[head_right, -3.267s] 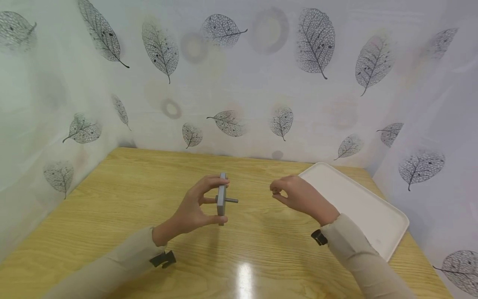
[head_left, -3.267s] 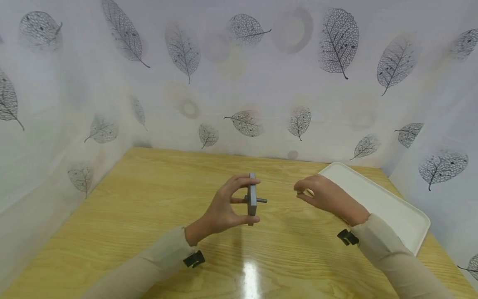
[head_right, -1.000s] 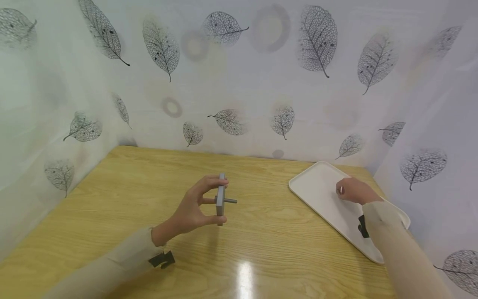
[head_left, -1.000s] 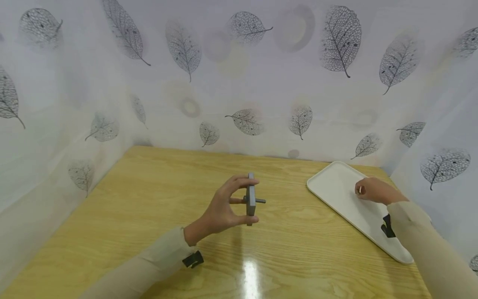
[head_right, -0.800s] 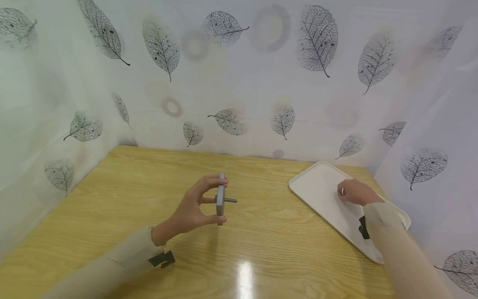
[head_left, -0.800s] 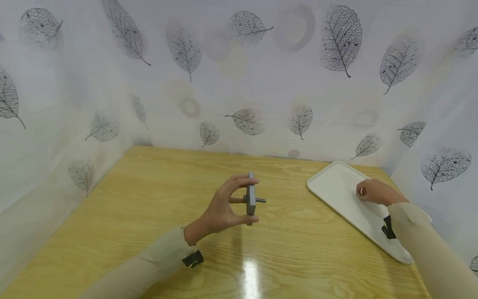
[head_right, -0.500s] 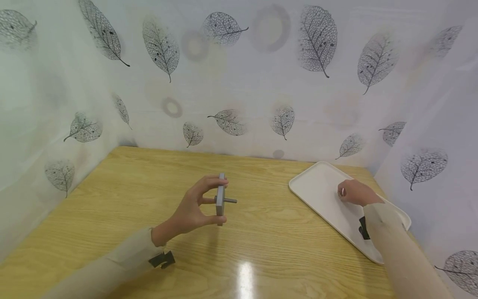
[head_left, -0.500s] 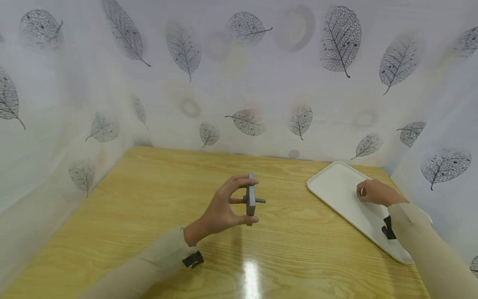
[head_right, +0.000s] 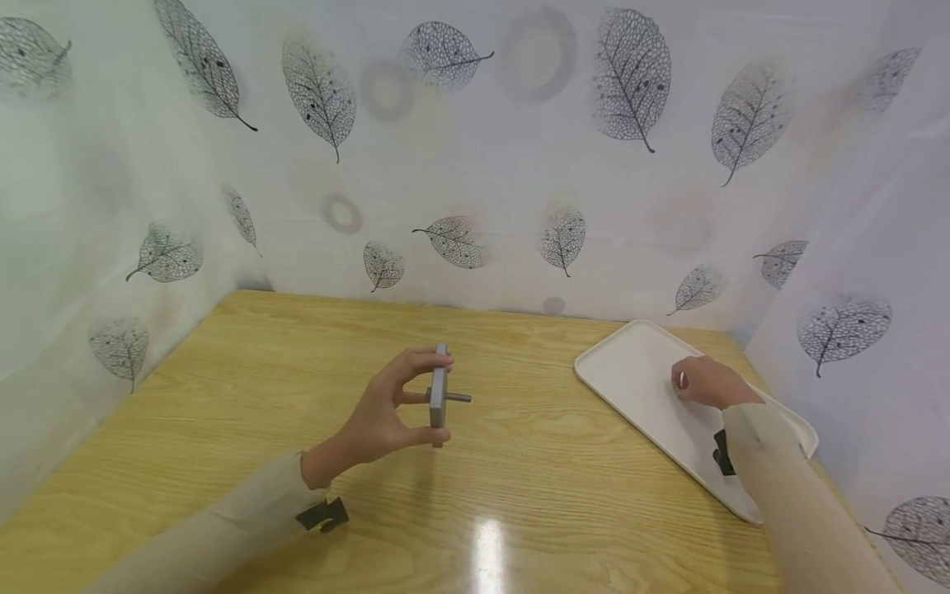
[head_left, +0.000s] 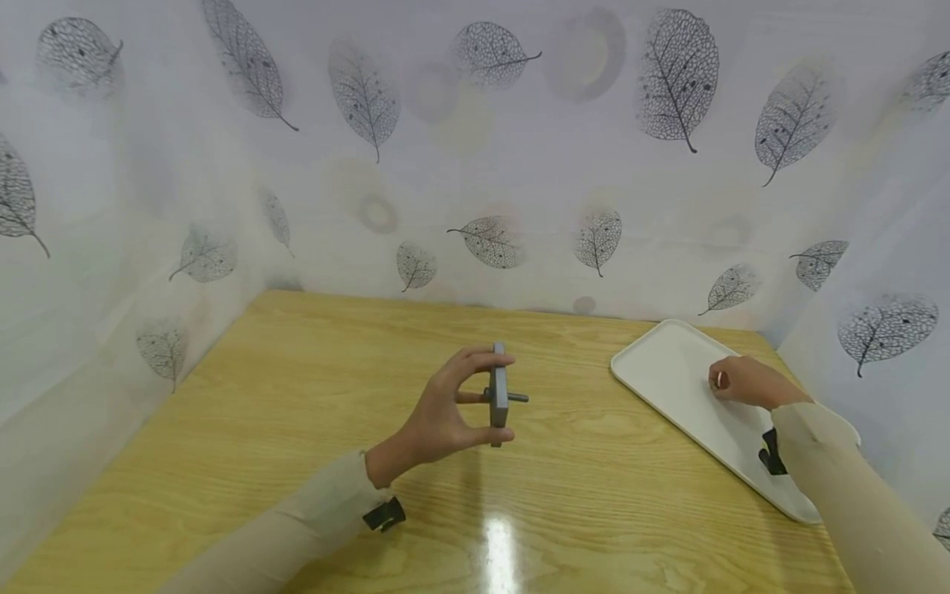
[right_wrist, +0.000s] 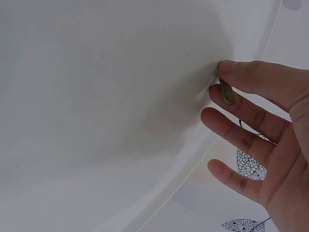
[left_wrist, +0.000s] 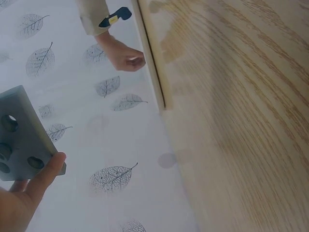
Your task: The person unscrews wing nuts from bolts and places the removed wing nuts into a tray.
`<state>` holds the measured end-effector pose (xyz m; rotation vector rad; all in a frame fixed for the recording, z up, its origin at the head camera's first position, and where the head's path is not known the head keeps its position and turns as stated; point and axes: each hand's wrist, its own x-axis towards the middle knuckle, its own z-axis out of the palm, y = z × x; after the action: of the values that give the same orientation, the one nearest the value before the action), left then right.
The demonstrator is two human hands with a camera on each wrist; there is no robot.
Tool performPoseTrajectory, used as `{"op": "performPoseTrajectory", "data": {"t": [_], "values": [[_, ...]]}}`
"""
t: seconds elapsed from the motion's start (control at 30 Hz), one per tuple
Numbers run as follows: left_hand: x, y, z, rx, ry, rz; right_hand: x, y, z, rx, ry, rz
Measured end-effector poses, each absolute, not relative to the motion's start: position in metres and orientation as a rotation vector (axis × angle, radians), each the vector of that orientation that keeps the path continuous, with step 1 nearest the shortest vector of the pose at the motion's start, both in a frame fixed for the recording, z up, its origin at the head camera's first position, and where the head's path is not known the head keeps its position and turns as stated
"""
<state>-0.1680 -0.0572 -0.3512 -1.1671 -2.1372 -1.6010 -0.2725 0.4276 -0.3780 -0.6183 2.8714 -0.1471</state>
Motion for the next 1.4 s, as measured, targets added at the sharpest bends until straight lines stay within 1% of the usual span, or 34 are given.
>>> {"op": "performPoseTrajectory", "data": {"t": [0.37, 0.7, 0.9, 1.17, 1.4], "values": [[-0.167, -0.058, -0.35, -1.157, -2.143, -1.607, -0.273, 0.427, -0.375, -0.601, 2.85, -0.156], [-0.167, -0.057, -0.35, -1.145, -2.147, -1.605, -0.271, 0.428, -0.375, -0.497, 2.841, -0.173], [-0.166, -0.057, -0.35, -1.153, -2.146, -1.6, -0.268, 0.423, -0.369, -0.492, 2.9, -0.102], [-0.165, -0.057, -0.349, -1.145, -2.152, -1.609, -0.26, 0.397, -0.349, -0.437, 2.996, -0.057], [-0.166, -0.058, -0.35, -1.159, -2.143, -1.604, -0.249, 0.369, -0.344, -0.569, 3.135, 0.027]]}}
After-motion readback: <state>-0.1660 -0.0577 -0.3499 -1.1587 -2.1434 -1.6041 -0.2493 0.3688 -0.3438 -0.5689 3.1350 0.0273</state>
